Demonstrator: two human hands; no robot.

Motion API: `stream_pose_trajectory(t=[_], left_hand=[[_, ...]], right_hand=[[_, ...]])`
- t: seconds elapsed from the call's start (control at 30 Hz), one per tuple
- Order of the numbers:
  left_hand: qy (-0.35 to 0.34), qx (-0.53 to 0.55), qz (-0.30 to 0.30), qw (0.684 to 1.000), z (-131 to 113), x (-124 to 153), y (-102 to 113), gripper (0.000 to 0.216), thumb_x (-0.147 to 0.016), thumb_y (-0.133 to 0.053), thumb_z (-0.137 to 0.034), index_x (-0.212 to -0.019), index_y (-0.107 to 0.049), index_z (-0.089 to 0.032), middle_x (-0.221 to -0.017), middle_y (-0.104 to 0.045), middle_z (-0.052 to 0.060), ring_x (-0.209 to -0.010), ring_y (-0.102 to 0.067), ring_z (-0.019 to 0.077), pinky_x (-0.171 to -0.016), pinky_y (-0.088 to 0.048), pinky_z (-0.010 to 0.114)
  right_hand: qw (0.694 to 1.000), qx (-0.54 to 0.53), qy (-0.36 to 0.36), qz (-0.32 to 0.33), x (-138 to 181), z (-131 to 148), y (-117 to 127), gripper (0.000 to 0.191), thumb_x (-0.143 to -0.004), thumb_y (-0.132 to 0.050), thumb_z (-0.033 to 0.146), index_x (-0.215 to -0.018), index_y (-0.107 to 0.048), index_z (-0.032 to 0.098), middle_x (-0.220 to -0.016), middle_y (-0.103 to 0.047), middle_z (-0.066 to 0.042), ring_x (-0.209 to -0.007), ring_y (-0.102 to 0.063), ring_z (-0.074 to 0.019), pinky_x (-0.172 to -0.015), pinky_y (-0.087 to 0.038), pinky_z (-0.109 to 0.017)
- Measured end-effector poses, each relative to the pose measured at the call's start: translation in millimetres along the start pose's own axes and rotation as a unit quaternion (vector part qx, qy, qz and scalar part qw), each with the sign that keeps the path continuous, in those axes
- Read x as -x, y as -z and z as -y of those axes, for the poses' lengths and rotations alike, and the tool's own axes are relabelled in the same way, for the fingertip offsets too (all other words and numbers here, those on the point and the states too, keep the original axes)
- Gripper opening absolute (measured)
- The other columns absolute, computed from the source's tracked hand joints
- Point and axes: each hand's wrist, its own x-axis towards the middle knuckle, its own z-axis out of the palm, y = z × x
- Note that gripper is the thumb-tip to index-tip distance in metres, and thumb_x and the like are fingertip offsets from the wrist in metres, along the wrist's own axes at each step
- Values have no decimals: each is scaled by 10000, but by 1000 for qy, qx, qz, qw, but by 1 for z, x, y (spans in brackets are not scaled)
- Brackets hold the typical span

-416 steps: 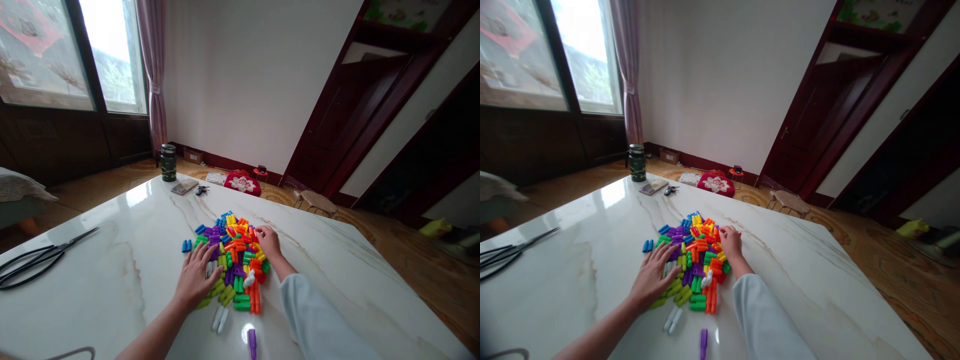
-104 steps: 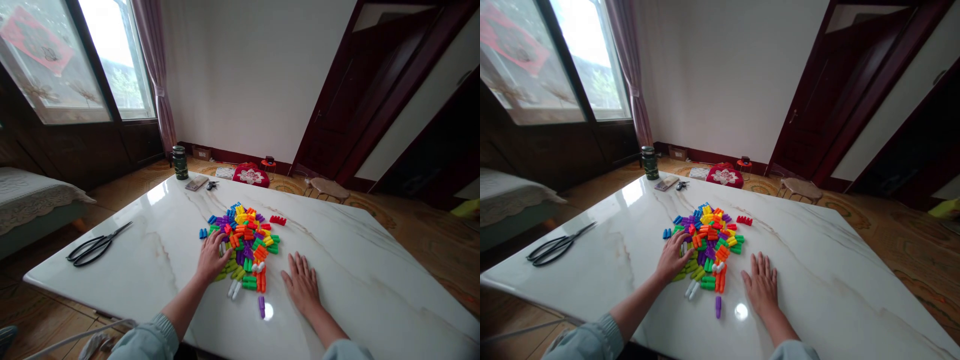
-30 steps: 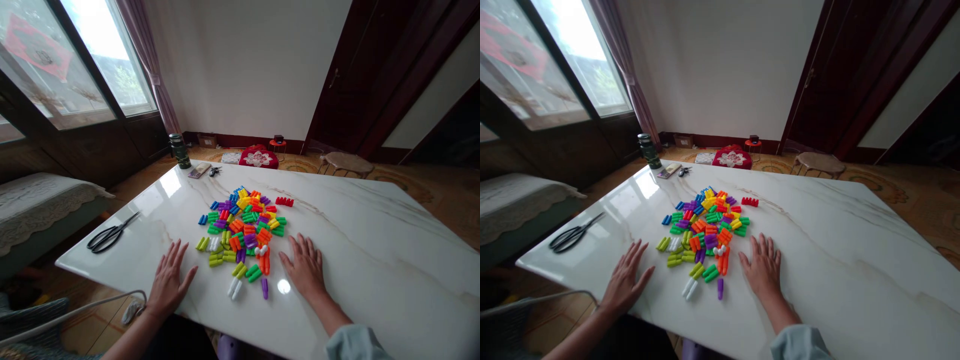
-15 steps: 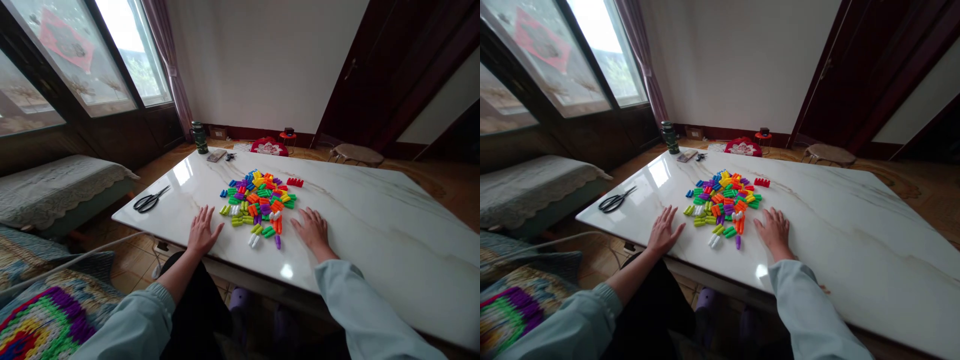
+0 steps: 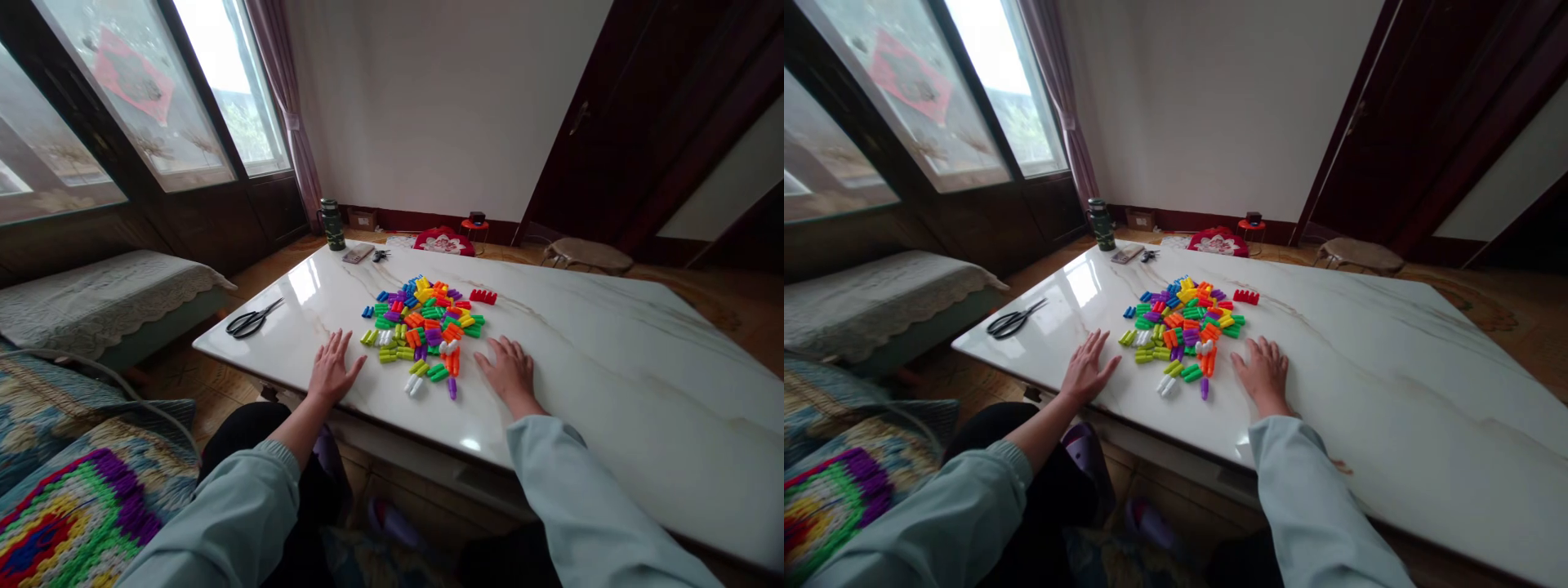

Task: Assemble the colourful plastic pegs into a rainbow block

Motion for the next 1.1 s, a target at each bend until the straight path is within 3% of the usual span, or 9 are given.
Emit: stream_pose_trajectory(t=[1.0,1.1], left_hand=[[-6,-47,20,999,4,1,-14,632,-913,-432,-507,-1455,-389,-185,-1547,-296,148,-1440,-229,301,-1146,-216,499],[38,-36,6,999,-2,-4,-19,618,-906,-450,-466,-1435,-415,-148,-1563,-225,194,-1445,-179,354,-1117,-244,550]], right_hand=[[999,40,6,8,3,6,2,550,-940,-360,497,-1391,-453,196,-1506,-368,-123,-1379,-282,-316,-1069,-262,-512],[999,32,1,8,3,7,3,546,-936,-372,489,-1389,-461,198,-1507,-372,-117,-1383,-280,-315,-1078,-256,-511]])
